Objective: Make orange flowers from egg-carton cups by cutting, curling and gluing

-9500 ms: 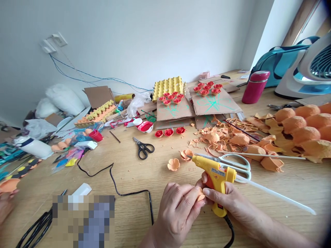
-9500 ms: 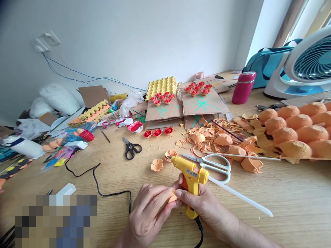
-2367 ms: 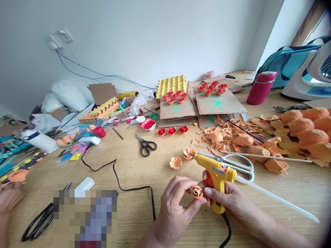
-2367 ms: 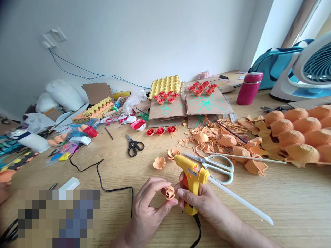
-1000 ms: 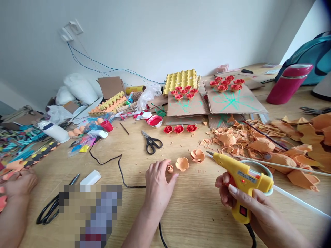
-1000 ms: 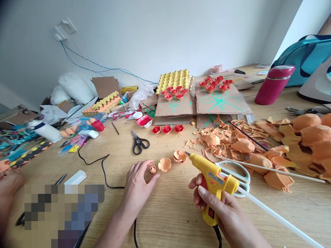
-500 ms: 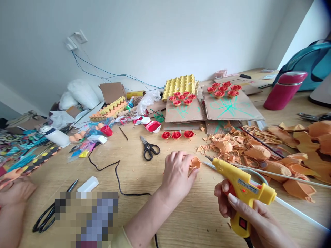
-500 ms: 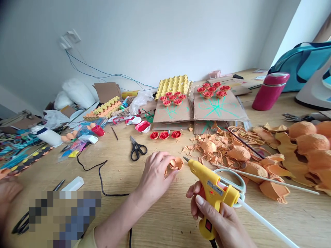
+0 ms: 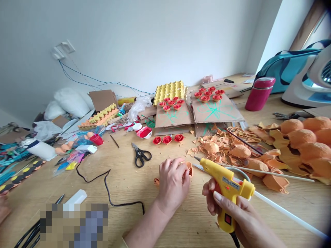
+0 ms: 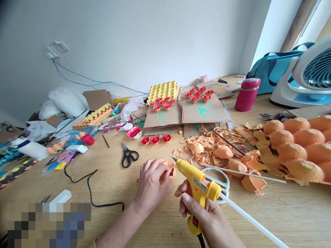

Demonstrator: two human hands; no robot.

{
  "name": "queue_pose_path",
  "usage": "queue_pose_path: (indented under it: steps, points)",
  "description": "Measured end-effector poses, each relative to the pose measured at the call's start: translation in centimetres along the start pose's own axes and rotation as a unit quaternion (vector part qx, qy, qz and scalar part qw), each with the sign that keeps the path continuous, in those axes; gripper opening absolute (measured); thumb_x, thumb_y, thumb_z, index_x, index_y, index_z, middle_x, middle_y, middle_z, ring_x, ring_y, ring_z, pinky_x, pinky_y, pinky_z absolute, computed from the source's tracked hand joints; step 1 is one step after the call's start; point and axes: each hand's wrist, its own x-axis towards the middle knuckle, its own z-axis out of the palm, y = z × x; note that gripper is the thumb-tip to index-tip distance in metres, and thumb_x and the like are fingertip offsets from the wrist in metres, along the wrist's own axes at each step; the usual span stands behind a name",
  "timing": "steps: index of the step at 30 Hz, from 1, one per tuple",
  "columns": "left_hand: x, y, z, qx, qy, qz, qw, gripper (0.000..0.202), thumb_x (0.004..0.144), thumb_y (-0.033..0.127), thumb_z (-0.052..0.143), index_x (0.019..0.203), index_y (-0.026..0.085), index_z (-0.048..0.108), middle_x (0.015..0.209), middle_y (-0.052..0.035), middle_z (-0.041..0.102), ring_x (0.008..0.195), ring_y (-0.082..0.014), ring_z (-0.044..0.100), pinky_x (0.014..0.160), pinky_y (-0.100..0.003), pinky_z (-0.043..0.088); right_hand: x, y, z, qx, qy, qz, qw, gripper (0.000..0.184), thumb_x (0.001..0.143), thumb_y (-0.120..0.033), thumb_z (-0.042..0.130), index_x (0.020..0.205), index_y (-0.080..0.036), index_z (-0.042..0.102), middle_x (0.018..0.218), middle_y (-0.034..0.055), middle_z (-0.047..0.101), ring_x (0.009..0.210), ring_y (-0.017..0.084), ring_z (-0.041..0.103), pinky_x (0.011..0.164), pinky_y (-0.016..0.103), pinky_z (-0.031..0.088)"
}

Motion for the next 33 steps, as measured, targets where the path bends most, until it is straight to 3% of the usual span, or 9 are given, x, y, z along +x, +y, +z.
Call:
queue_pose_path:
  steps: [12,19,22,28,33]
  points:
    - [-1.9,-0.1,-0.1,-0.151,0.087,-0.007,0.985,0.016,0.094,0.007,0.054,0.090,0.021,0.061,0.106,-0.0074,0.069,0.103,-0.0226,0.065,0.090,-0.037,0.051,0.2,-0.3,-0.1,-0.006,0.030,0.005,1.000,0.036,0.087,-0.059,0.070,0.098,-0.025,0.068,0.075,-0.0009,0.061,0.069,0.015,0.050,0.063,0.026,0.038]
    - [-3.1,0.7,-0.2,-0.175,0.103,0.010,0.979,0.017,0.095,0.005,0.054,0.095,0.021,0.062,0.105,-0.0067,0.068,0.101,-0.0206,0.065,0.091,-0.036,0.052,1.2,-0.1,0.2,0.026,0.098,-0.016,0.995,0.038,0.076,-0.055,0.083,0.086,-0.023,0.065,0.080,0.0000,0.066,0.063,0.012,0.053,0.061,0.025,0.044]
    - [-3.5,1.1,-0.3,-0.172,0.110,0.047,0.978,0.019,0.094,0.003,0.054,0.096,0.020,0.062,0.106,-0.0074,0.067,0.101,-0.0202,0.063,0.093,-0.037,0.052,1.6,0.1,0.4,0.011,0.110,-0.023,0.994,0.040,0.074,-0.055,0.084,0.083,-0.022,0.064,0.073,-0.0004,0.065,0.062,0.013,0.053,0.060,0.025,0.044]
    - [-4.0,1.5,-0.3,-0.128,0.089,0.182,0.971,0.025,0.088,-0.002,0.056,0.101,0.017,0.065,0.121,-0.0116,0.063,0.120,-0.0251,0.057,0.104,-0.040,0.051,1.9,1.0,0.4,-0.037,0.141,-0.005,0.989,0.046,0.068,-0.059,0.084,0.081,-0.020,0.065,0.065,-0.0008,0.061,0.060,0.017,0.055,0.057,0.029,0.046]
    - [-4.3,1.5,0.3,-0.178,0.075,0.163,0.967,0.026,0.090,0.001,0.058,0.109,0.018,0.062,0.136,-0.0151,0.054,0.124,-0.0254,0.057,0.104,-0.041,0.054,2.2,1.1,0.1,-0.079,0.179,-0.032,0.980,0.045,0.067,-0.059,0.084,0.079,-0.022,0.063,0.067,-0.0006,0.062,0.060,0.019,0.058,0.057,0.031,0.050]
